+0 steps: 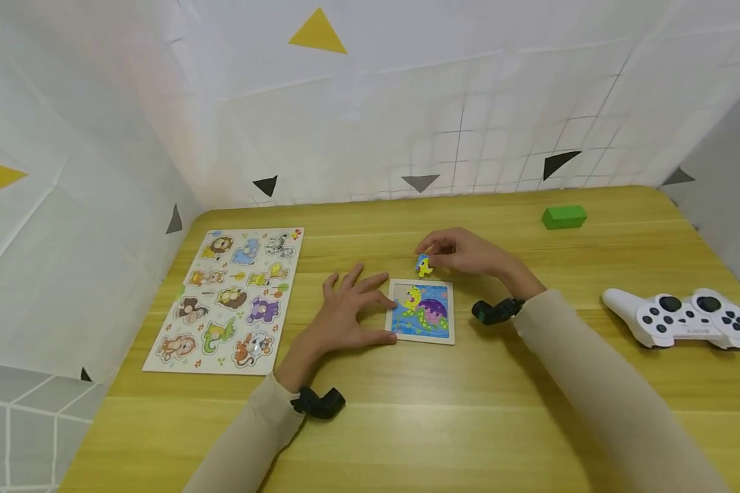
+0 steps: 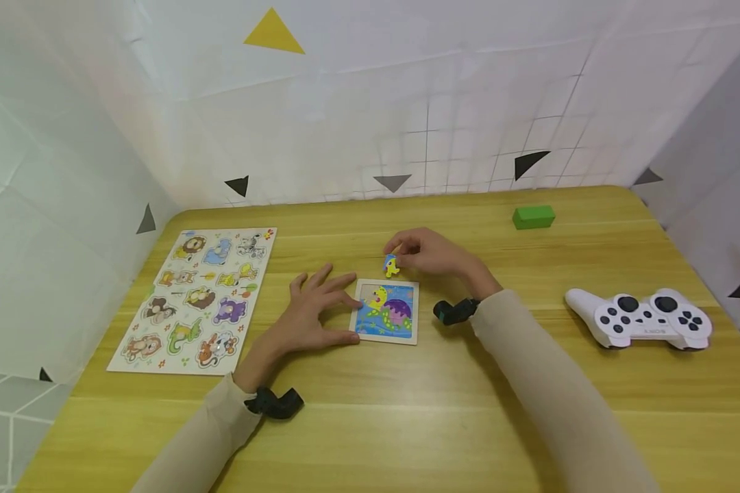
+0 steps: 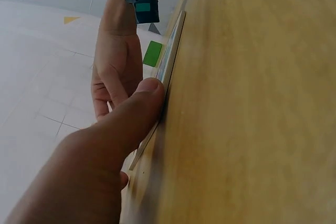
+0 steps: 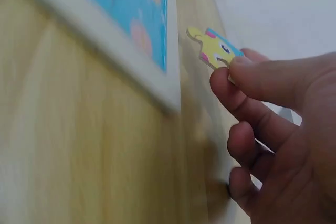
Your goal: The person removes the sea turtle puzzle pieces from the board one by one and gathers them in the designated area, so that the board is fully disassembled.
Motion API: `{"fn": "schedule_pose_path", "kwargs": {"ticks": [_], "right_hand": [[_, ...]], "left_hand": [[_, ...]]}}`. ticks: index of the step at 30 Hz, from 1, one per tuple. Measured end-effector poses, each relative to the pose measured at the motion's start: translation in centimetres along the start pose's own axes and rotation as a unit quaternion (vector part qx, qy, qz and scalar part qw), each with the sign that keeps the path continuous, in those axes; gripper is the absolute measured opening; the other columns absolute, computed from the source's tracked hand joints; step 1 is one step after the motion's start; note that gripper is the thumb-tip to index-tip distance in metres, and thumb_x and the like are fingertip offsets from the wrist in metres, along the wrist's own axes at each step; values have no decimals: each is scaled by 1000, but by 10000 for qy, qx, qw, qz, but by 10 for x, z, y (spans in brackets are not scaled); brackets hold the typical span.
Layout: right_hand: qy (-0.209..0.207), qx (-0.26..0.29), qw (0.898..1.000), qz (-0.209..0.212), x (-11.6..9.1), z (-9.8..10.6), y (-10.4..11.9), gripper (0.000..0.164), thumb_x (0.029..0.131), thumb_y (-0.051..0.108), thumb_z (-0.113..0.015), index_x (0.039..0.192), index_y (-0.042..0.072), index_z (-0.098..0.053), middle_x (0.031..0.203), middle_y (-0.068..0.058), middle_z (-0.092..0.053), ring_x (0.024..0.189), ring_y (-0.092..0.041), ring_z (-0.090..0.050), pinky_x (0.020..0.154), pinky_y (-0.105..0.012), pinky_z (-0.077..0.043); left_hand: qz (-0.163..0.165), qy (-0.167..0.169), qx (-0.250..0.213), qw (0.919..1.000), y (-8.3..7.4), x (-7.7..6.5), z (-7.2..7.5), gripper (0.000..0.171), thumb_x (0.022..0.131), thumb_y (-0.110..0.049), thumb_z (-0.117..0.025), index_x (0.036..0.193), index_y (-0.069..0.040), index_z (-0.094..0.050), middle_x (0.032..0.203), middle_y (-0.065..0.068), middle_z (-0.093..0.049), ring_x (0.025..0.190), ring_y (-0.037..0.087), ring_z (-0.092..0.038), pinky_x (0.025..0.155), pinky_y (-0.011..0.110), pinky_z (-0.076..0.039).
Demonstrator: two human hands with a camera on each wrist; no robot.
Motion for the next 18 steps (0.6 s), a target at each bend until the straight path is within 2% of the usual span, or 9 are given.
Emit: {"fn": "schedule_pose_path", "kwargs": {"ticks": [4,9,11,15,18], "right_hand": [[-247,-296,9988,-305,-5,12,-13,28,102,10,-58,130,8,-66,106,-12,-73,89,-20,-59,82,-32,-46],[-353,-431,9971,-518,-8,17,-15,30,104,11,-56,132,6,-64,106,-14,-69,86,-22,-53,78,-33,-43],[-349,-444,9969,-549,-9,16,-17,30,102,14,-59,131,6,-65,106,-13,-67,88,-22,-54,80,-34,-44],[-315,-376,9975,-514,-11,12,-18,35,98,18,-69,130,6,-64,110,-12,-66,98,-23,-62,90,-37,-50],[-365,-436,9973,-470,-12,11,-18,36,95,16,-72,129,6,-64,112,-13,-65,99,-24,-63,90,-38,-51]], "left_hand": [[16,23,5,10000,0,0,0,48,76,-69,-75,115,-41,-70,163,-9,-40,157,40,-17,116,69,-6],[33,32,-11,10000,1,0,-1,48,77,-69,-75,115,-41,-69,163,-10,-40,157,40,-17,116,69,-5],[30,24,-8,10000,1,0,-1,48,77,-69,-75,115,-41,-69,162,-10,-40,157,40,-17,116,69,-5],[37,18,0,10000,1,1,-1,48,77,-69,-75,115,-41,-70,162,-10,-40,157,40,-17,116,69,-6],[50,22,-5,10000,1,1,-1,47,77,-69,-76,114,-41,-70,162,-10,-41,157,40,-18,116,69,-6]]}}
Point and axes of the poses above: each hand's wrist, its own x-axis towards the middle knuckle, its own z-axis out of the back of the hand, y = z × x, the point moved 8 cm from there along x, towards the middle knuckle
